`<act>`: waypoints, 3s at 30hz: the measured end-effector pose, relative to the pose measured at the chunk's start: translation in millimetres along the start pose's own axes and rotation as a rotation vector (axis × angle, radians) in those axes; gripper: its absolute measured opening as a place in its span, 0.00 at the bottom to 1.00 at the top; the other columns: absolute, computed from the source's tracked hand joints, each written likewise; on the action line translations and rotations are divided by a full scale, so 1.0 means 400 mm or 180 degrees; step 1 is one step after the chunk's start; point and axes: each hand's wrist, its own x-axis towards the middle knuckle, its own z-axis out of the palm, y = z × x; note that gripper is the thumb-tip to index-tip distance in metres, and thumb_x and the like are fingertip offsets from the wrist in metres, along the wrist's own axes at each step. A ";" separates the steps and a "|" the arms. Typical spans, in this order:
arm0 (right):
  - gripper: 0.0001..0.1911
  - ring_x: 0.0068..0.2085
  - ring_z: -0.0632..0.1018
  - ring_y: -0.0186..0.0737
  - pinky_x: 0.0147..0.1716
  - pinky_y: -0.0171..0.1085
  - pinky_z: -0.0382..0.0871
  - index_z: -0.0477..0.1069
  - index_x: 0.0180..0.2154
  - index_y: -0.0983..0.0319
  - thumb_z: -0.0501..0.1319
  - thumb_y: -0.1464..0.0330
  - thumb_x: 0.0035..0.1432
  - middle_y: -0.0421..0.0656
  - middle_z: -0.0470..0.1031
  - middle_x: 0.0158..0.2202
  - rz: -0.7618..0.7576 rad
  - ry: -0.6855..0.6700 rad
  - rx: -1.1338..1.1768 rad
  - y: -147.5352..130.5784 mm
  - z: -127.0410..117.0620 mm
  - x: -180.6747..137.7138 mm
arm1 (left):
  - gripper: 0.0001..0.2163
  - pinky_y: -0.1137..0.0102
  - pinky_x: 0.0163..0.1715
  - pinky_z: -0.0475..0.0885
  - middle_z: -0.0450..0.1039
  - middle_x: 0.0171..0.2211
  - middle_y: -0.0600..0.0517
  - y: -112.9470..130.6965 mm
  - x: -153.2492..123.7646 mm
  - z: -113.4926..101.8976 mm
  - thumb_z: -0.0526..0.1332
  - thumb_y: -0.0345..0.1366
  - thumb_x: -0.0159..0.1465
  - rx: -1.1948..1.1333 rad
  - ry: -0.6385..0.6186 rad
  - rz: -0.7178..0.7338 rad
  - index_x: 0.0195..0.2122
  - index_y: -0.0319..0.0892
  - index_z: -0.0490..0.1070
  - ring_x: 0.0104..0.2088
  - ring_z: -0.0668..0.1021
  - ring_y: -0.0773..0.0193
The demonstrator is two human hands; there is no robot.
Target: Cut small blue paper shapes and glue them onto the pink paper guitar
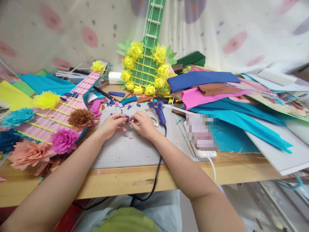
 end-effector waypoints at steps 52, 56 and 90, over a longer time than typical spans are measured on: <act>0.05 0.38 0.71 0.40 0.36 0.38 0.64 0.70 0.34 0.59 0.56 0.68 0.57 0.44 0.70 0.33 -0.0153 0.0043 -0.0379 -0.007 -0.007 -0.001 | 0.16 0.78 0.16 0.67 0.73 0.25 0.52 0.007 -0.003 0.000 0.66 0.30 0.48 0.0132 0.0137 -0.0094 0.36 0.40 0.63 0.27 0.77 0.65; 0.06 0.37 0.71 0.40 0.36 0.39 0.64 0.71 0.34 0.60 0.55 0.69 0.58 0.45 0.71 0.33 -0.0238 0.0047 -0.0457 -0.008 -0.006 -0.002 | 0.16 0.78 0.16 0.67 0.72 0.24 0.52 0.007 -0.004 0.000 0.65 0.31 0.48 0.0158 0.0142 -0.0078 0.37 0.40 0.62 0.26 0.77 0.66; 0.03 0.26 0.66 0.31 0.26 0.33 0.60 0.68 0.28 0.62 0.60 0.70 0.52 0.39 0.66 0.26 0.0695 0.0153 0.0295 -0.011 0.008 0.000 | 0.21 0.75 0.17 0.71 0.70 0.26 0.55 -0.005 -0.008 0.014 0.68 0.36 0.45 0.0145 0.0129 0.0319 0.36 0.41 0.59 0.29 0.77 0.63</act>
